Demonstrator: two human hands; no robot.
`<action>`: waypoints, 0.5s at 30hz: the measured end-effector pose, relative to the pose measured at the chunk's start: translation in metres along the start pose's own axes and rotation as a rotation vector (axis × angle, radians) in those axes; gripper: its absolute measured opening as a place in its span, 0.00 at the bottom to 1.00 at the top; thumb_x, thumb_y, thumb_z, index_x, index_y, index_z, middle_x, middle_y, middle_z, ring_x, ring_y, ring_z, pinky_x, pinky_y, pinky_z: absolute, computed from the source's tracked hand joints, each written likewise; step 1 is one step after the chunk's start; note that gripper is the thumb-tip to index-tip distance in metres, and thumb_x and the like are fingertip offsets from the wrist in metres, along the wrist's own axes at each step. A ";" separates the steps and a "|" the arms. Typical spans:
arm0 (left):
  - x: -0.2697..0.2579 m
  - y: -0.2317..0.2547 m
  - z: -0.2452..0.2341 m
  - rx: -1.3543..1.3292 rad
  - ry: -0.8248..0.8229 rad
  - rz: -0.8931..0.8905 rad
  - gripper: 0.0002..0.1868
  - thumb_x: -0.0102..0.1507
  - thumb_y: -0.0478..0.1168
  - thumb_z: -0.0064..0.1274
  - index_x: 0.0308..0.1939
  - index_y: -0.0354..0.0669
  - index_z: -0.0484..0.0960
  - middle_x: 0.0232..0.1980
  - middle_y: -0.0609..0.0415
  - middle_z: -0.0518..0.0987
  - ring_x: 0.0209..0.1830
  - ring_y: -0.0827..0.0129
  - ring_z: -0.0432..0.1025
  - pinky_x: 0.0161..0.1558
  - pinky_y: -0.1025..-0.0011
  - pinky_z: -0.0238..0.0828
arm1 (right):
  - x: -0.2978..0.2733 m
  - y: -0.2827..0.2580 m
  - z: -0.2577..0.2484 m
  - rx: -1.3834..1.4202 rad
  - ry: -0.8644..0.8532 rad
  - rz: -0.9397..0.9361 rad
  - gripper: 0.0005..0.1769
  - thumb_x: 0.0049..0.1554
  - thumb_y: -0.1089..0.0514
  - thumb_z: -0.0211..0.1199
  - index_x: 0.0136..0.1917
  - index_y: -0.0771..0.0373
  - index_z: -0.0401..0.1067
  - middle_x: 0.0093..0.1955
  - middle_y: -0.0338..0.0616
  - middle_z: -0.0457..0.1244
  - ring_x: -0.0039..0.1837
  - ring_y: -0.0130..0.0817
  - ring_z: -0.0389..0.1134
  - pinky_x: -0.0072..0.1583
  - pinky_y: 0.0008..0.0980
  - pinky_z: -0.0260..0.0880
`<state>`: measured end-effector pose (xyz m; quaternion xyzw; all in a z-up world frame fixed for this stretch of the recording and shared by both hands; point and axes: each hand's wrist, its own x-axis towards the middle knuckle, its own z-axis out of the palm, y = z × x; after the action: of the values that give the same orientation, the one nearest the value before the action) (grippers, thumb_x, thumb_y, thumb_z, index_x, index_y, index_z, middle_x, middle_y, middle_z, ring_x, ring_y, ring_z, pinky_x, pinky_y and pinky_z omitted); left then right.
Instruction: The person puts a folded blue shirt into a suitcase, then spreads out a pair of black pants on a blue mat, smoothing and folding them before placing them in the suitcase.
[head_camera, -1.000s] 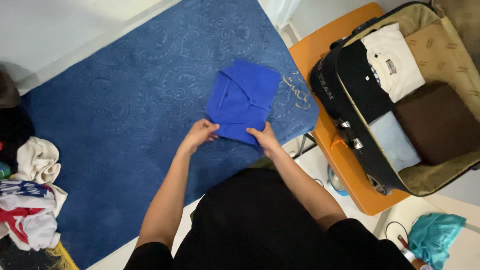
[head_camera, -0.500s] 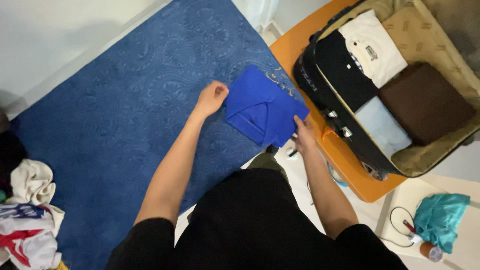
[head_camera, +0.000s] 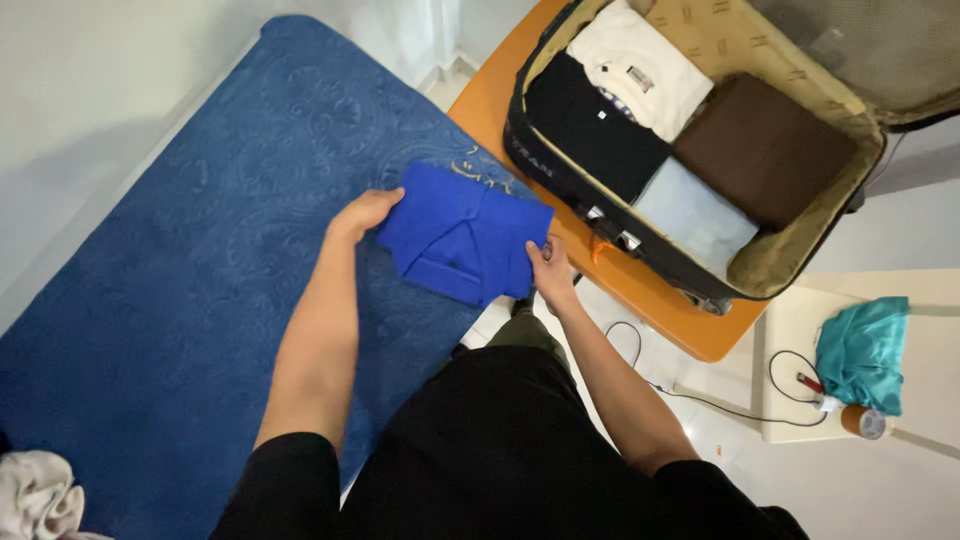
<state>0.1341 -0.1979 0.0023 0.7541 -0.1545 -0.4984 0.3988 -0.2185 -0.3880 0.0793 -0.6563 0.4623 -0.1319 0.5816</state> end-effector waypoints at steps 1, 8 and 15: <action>-0.009 0.006 -0.004 0.004 -0.004 0.003 0.31 0.70 0.57 0.47 0.62 0.32 0.78 0.63 0.44 0.78 0.62 0.55 0.73 0.63 0.61 0.66 | 0.002 -0.004 -0.001 0.003 0.006 0.000 0.22 0.65 0.51 0.62 0.66 0.66 0.65 0.42 0.40 0.62 0.40 0.24 0.61 0.39 0.26 0.63; -0.077 0.067 -0.062 -0.348 -0.258 -0.029 0.15 0.66 0.49 0.52 0.49 0.43 0.83 0.41 0.58 0.82 0.35 0.71 0.74 0.35 0.69 0.71 | -0.012 -0.082 -0.009 0.133 -0.188 -0.057 0.18 0.66 0.53 0.59 0.64 0.65 0.63 0.46 0.38 0.65 0.44 0.22 0.64 0.43 0.25 0.66; -0.078 0.186 -0.095 -0.178 -0.141 0.099 0.13 0.64 0.44 0.56 0.52 0.49 0.84 0.33 0.65 0.74 0.29 0.78 0.63 0.31 0.75 0.61 | 0.001 -0.167 -0.042 0.372 -0.289 -0.027 0.14 0.63 0.55 0.56 0.60 0.58 0.60 0.49 0.37 0.64 0.48 0.27 0.70 0.46 0.31 0.76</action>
<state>0.2116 -0.2237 0.2093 0.6701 -0.1745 -0.5416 0.4766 -0.1722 -0.4327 0.2394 -0.5560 0.3333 -0.1271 0.7508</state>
